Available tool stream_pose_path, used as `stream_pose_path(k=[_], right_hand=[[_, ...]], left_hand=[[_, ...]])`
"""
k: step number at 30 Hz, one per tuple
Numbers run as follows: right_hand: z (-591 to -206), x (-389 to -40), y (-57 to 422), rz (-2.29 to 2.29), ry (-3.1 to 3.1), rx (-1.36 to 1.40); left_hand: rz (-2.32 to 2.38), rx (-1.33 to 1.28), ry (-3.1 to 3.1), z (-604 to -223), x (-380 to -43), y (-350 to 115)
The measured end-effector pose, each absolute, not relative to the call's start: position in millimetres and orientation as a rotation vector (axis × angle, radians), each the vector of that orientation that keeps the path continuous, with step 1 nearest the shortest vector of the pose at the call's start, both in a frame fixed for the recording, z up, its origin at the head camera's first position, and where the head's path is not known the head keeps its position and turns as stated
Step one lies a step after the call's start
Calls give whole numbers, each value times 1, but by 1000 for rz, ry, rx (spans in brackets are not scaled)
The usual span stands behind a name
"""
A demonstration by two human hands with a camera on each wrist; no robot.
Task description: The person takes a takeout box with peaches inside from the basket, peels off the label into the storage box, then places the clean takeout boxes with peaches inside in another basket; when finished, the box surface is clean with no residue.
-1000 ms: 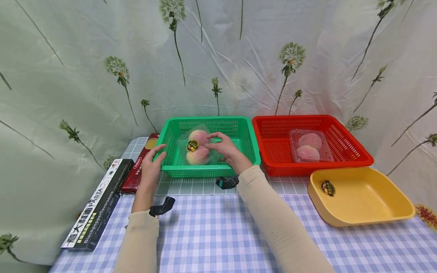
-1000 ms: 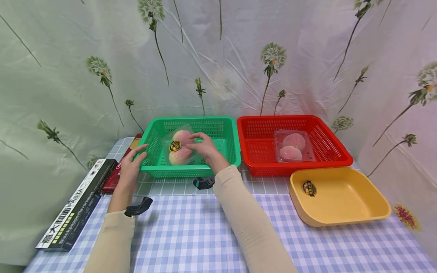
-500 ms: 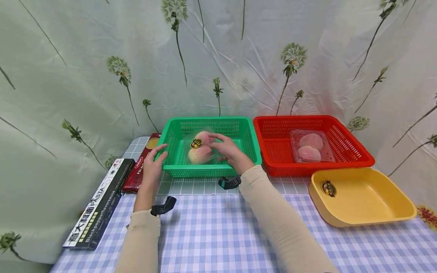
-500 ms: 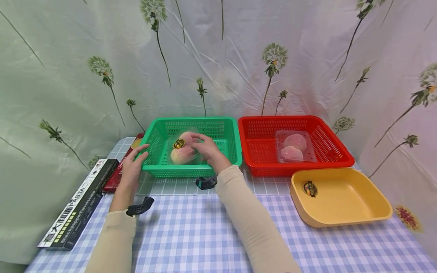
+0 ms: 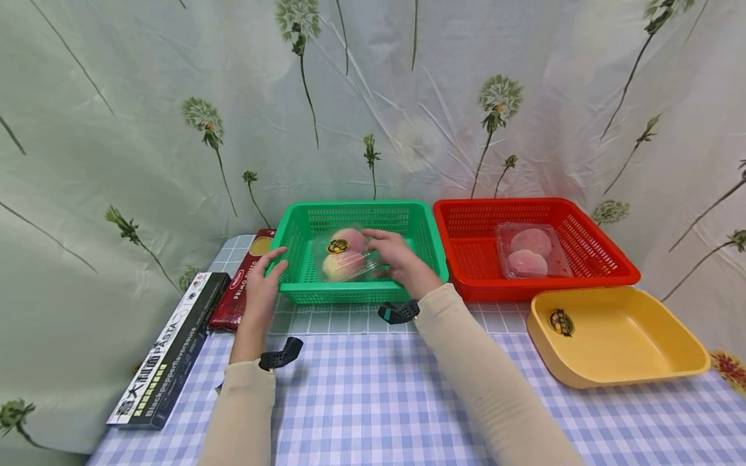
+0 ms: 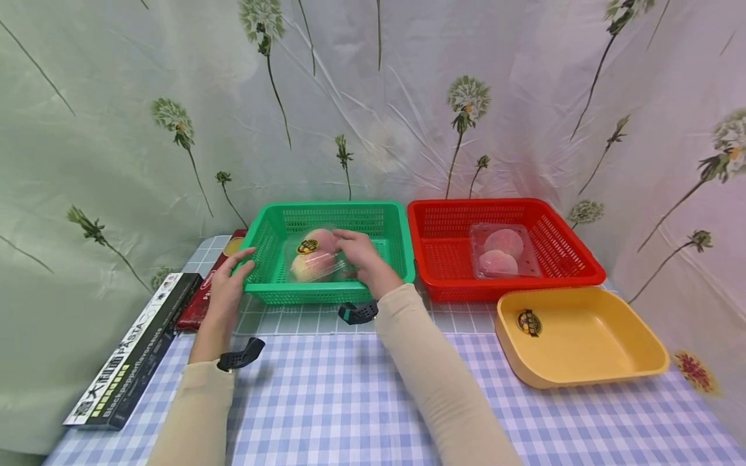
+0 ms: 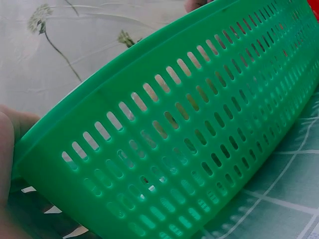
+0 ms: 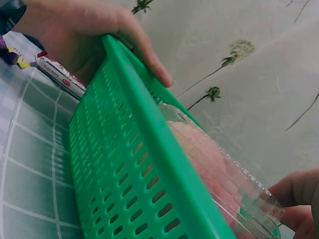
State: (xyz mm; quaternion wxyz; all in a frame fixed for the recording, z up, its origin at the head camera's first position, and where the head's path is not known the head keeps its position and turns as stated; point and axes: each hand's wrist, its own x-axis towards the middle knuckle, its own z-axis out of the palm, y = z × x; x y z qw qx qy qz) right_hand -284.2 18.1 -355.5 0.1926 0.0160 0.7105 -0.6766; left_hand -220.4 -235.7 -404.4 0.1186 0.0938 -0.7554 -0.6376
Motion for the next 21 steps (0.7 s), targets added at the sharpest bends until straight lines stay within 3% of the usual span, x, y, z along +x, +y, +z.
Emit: stream_pose_path(k=[21], right_hand=[[-321,-247,63,-2199,1774,-65]], left_hand=[[-1805,321,-2180,-408,-225,-233]])
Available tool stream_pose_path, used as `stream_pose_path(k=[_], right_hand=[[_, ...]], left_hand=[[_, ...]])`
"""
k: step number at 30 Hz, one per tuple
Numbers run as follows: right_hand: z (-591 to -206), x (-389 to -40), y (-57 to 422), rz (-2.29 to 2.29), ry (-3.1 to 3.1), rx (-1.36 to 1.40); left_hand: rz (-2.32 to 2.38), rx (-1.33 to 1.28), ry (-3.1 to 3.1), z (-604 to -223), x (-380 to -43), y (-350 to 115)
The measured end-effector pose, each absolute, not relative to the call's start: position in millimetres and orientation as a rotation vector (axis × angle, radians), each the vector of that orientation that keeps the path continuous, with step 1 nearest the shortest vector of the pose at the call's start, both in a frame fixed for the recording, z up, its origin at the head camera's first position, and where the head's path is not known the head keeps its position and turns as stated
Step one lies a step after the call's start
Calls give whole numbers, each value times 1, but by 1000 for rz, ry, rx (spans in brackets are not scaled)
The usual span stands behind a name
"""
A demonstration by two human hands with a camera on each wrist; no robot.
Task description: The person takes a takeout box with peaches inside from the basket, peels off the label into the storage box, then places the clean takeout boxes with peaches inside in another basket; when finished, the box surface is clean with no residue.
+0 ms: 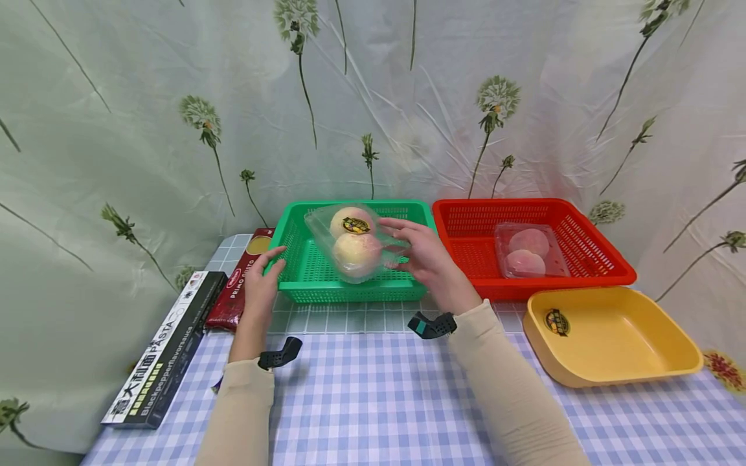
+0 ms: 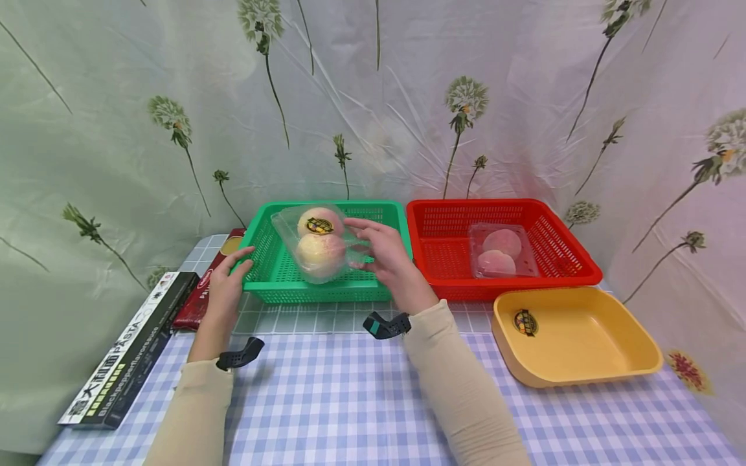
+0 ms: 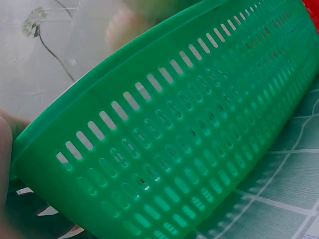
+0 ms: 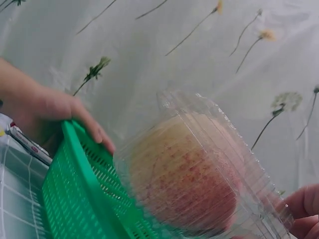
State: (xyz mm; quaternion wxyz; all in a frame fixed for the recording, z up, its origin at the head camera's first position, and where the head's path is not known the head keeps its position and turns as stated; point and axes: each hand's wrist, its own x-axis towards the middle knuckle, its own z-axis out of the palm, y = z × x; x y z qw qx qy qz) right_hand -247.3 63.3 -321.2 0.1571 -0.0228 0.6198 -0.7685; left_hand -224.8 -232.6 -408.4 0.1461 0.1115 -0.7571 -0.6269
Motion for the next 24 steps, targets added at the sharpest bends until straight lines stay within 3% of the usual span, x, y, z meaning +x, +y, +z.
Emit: stream_pose_path(k=[14,24], right_hand=[[-328,-205,114,-2241,1706,-225],[-344,-185,145,-2126,1779,-408]], left_hand=[[-1491,460,-1974,-393,-219,-220],[-1513,226,-1839,-365,-208,-200]])
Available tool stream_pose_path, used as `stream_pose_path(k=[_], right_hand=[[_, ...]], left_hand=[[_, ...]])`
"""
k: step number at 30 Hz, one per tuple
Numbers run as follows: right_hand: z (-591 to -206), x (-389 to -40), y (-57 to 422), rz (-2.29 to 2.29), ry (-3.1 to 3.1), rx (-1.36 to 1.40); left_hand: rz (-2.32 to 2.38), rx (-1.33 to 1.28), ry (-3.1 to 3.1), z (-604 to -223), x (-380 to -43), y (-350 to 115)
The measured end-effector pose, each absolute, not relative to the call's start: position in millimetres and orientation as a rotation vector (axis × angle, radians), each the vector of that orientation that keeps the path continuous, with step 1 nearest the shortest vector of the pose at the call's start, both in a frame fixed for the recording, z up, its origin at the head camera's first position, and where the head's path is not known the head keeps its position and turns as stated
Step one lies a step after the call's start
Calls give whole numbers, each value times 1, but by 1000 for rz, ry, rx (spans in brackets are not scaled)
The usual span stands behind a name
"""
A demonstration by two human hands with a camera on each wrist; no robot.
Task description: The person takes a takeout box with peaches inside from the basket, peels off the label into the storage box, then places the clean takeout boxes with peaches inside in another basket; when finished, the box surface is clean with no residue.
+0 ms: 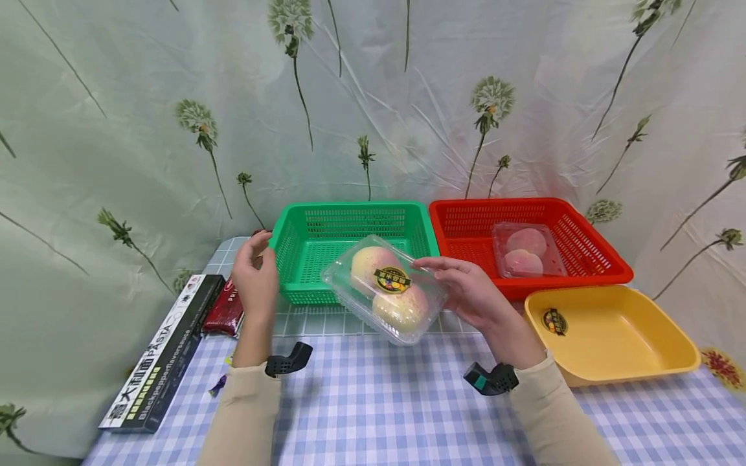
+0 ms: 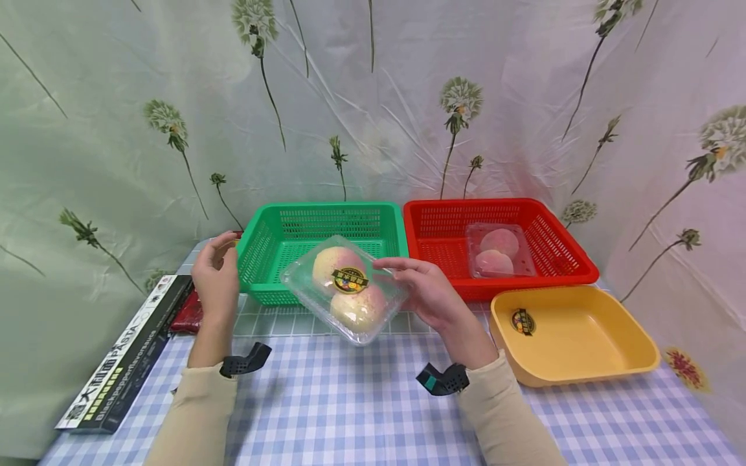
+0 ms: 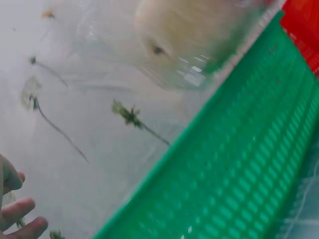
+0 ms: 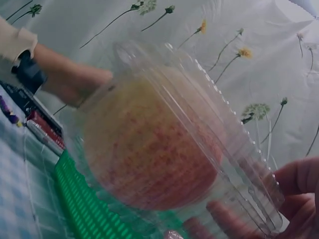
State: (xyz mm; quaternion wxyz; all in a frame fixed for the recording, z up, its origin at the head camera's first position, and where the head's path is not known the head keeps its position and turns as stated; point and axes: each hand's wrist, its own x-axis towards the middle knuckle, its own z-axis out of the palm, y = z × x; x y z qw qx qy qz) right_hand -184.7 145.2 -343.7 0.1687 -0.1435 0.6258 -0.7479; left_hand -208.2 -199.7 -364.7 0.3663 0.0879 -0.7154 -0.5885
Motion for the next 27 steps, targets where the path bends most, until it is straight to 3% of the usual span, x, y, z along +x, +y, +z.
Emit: stream_pose_path(k=[11,27], right_hand=[[-364,-180,172,-2011,1660,-766],[-395,-194,180,-1800,1758,-712]], left_hand=[[-1723,-131,-1992,-342,-189,-171],[-1776,-1143,-2507,-331,-167,-147]])
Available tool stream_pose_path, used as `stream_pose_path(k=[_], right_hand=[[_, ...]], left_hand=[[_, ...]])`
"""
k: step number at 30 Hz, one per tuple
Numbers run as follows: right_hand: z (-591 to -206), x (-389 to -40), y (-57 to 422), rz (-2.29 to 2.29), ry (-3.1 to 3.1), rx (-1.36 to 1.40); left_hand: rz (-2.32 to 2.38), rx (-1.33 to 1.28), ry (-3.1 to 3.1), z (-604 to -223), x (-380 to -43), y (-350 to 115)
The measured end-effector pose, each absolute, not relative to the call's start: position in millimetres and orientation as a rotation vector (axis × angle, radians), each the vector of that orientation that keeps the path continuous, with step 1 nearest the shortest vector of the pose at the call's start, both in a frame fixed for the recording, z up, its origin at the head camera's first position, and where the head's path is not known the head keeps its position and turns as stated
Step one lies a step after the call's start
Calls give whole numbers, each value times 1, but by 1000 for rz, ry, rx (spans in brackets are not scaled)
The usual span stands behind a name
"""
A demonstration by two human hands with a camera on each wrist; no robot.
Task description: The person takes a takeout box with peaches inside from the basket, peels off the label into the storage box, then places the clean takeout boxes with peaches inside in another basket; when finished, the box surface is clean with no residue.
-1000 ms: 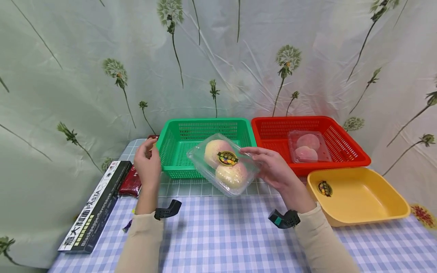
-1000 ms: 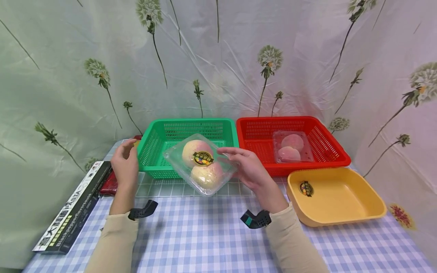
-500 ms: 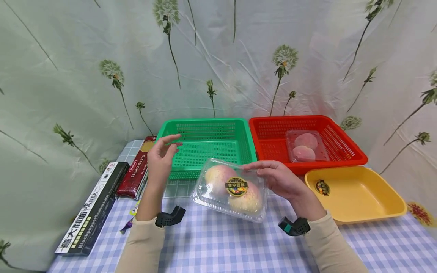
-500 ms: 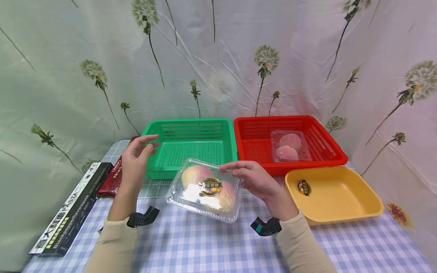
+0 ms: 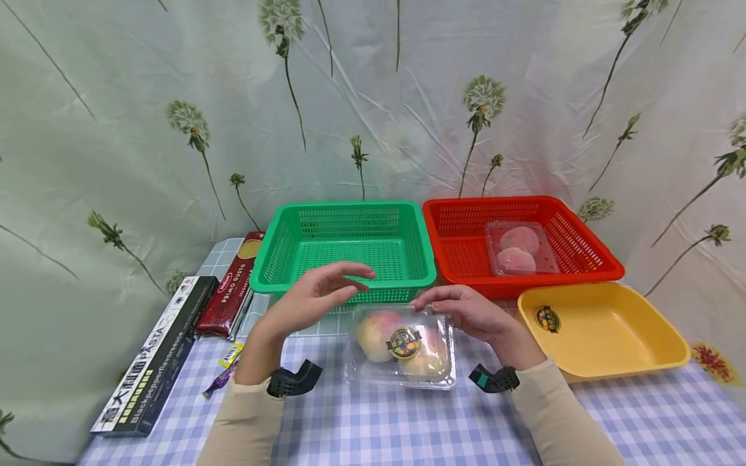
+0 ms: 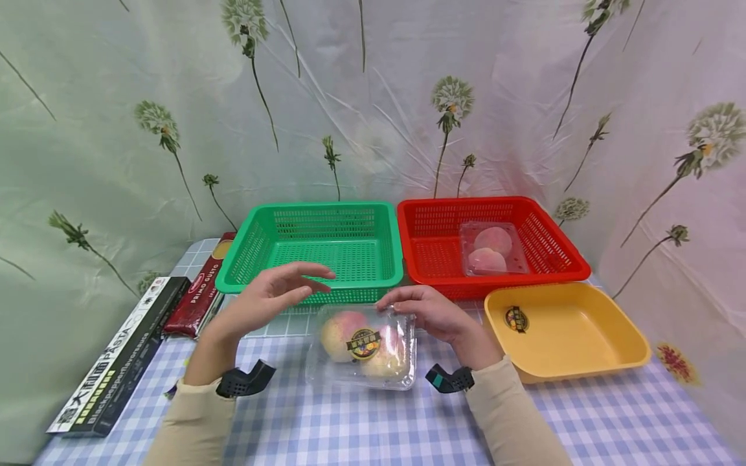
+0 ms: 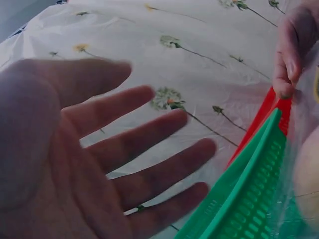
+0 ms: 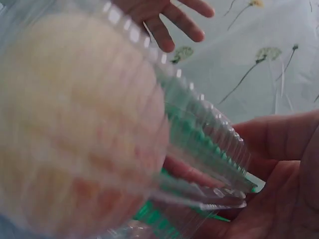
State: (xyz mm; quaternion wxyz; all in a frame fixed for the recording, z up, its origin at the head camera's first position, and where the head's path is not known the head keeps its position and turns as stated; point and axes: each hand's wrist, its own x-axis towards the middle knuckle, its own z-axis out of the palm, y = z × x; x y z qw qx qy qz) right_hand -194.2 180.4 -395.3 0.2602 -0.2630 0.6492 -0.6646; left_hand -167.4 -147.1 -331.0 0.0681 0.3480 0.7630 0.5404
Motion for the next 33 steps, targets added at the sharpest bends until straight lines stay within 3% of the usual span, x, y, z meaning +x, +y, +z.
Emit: stream_pose_path(k=[15,33], right_hand=[[-415,-202,179,-1748,2157,-606],[-369,-185,199,-1244,2450,-783]], left_hand=[[1161,1036,2238,-354,-177,-145],[1004,1010,2277,-377,-187,-139]])
